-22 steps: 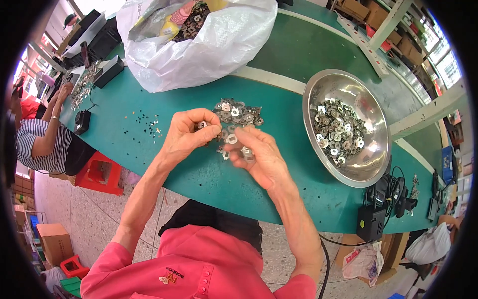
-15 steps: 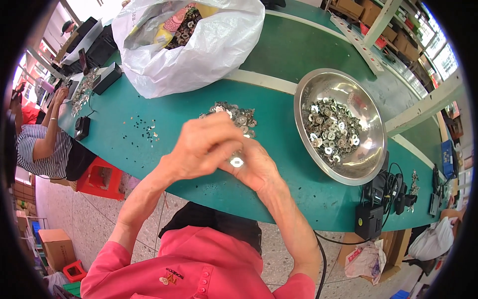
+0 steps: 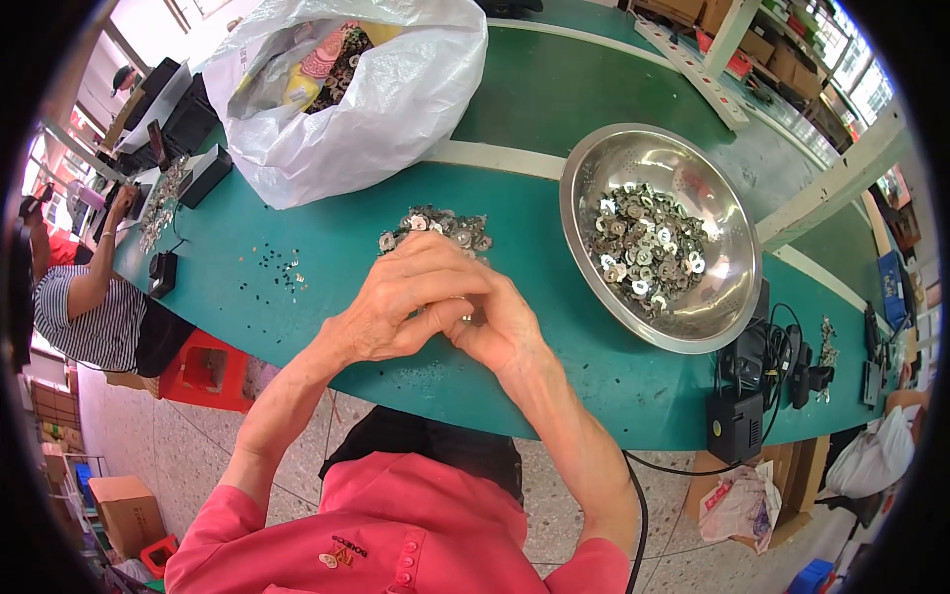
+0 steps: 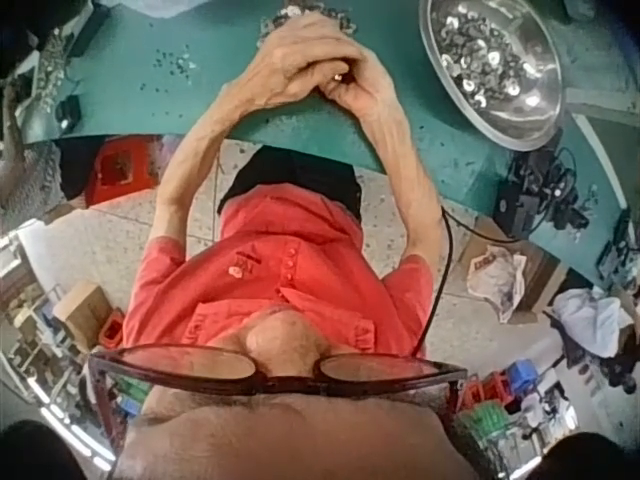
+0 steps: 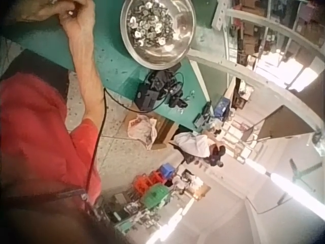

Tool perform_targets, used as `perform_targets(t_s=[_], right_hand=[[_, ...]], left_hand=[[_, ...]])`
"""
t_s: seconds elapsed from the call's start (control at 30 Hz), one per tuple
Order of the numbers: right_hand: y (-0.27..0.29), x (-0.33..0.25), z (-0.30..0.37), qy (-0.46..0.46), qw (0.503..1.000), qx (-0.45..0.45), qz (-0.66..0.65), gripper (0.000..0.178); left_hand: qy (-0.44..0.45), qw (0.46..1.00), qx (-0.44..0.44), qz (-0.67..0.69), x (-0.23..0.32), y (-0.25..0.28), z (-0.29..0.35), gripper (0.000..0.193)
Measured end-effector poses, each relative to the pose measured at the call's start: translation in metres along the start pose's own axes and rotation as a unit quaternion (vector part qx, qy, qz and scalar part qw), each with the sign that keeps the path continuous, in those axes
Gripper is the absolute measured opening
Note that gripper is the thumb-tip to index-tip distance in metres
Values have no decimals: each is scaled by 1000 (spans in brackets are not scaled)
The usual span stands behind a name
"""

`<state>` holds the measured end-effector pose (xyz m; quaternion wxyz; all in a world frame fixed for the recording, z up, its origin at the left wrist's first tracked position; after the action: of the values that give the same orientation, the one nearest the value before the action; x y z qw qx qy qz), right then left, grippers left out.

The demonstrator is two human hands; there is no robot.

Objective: The person sorts and inspects small metal toy components by hand on a factory workbench.

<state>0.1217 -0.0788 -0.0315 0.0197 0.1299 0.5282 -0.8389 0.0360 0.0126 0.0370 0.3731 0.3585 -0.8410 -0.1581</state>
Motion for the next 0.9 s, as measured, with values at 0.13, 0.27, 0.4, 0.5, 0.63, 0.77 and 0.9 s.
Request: perform_targets(t_s=[0.13, 0.27, 0.4, 0.5, 0.63, 0.77, 0.9], right_hand=[[-14, -4, 8, 18, 997, 78, 16, 20], [-17, -19, 8, -11, 1000, -26, -8, 16], [-40, -51, 33, 60, 995, -79, 33, 15], [-59, -85, 57, 197, 973, -71, 93, 17], [-42, -133, 71, 495, 781, 172, 340, 19], [-28, -139, 68, 564, 448, 330, 611, 21], [-75, -90, 70, 554, 515, 255, 602, 17]], left_hand=[[48, 994, 59, 72, -7, 9, 5, 16], [216, 940, 204, 166, -22, 26, 18, 11], [235, 924, 255, 160, -36, 39, 32, 12], [254, 916, 270, 157, -42, 44, 40, 12], [277, 907, 274, 162, -42, 44, 40, 12], [283, 908, 265, 159, -47, 42, 42, 11], [297, 909, 254, 140, -49, 42, 45, 11]])
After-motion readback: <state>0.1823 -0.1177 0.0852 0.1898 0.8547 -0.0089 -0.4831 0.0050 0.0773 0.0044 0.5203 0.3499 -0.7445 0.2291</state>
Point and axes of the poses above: each hand's wrist, its own z-axis away from the middle knuckle, its own y-axis out of the back of the hand, x = y × z, the point moved 2 cm from there along -z, towards the middle knuckle, and after that the axes turned 2 degrees about x, right-handed, at the moved point
